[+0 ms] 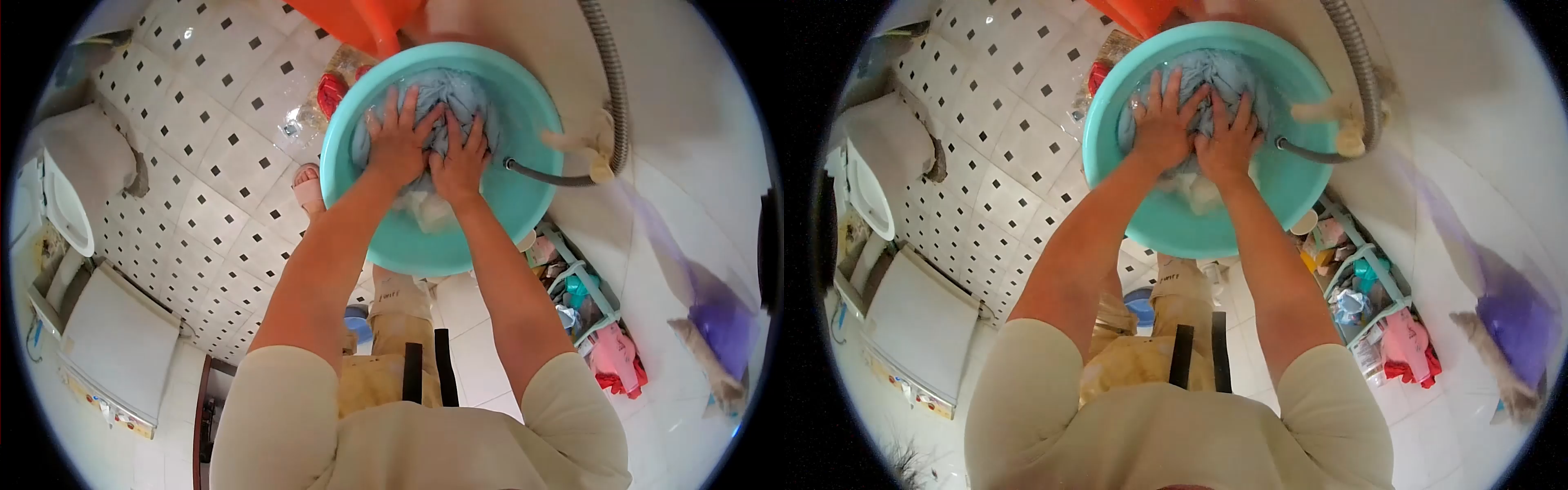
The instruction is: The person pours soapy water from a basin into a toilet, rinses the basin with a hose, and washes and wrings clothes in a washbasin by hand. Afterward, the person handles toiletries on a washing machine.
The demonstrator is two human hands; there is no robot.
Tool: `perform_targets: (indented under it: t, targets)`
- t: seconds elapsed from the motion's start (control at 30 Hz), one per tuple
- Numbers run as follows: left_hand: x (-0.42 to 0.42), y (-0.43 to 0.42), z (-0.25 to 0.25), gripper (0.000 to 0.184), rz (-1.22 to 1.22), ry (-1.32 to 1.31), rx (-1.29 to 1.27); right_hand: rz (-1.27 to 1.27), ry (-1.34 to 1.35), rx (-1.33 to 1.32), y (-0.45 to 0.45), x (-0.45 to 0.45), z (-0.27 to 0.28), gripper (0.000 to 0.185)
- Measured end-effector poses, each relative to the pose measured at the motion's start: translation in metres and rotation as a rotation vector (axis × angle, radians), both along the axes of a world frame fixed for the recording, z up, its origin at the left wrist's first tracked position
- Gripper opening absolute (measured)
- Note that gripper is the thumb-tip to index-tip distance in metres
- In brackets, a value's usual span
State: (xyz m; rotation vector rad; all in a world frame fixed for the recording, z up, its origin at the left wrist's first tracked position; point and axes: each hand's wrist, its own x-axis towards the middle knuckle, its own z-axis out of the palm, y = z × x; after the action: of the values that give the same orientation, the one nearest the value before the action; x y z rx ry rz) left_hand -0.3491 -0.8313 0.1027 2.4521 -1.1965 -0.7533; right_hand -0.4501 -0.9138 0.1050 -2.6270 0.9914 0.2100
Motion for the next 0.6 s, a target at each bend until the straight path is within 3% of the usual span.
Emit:
perform_targets:
  t: [0.2,0.27,0.33,0.4,0.47,0.5,0.6]
  targets:
    - [0.003,-0.013,-0.025,0.062,0.006,0.247,0.047,-0.012,0.208,-0.033,-0.014,-0.019,-0.052,0.064]
    - [0.002,-0.011,-0.043,0.061,-0.056,0.144,0.02,0.001,0.189,-0.044,-0.017,-0.024,-0.074,0.061]
    - [0.0,-0.019,-0.055,0.061,-0.01,0.164,0.014,0.029,0.419,0.295,-0.042,0.009,-0.044,0.059]
    - [0.002,-0.034,-0.051,0.061,0.061,0.277,0.064,0.075,0.437,0.325,-0.054,0.018,-0.02,0.057]
    - [0.008,-0.037,-0.031,0.062,-0.027,0.33,0.192,0.164,0.264,0.077,-0.04,0.003,-0.002,0.056]
    - [0.01,-0.033,-0.022,0.062,-0.112,0.344,0.279,0.128,0.146,0.105,-0.038,-0.003,0.009,0.054]
    - [-0.001,-0.021,-0.038,0.06,-0.119,0.202,0.153,-0.07,-0.187,0.296,-0.035,-0.02,0.053,0.049]
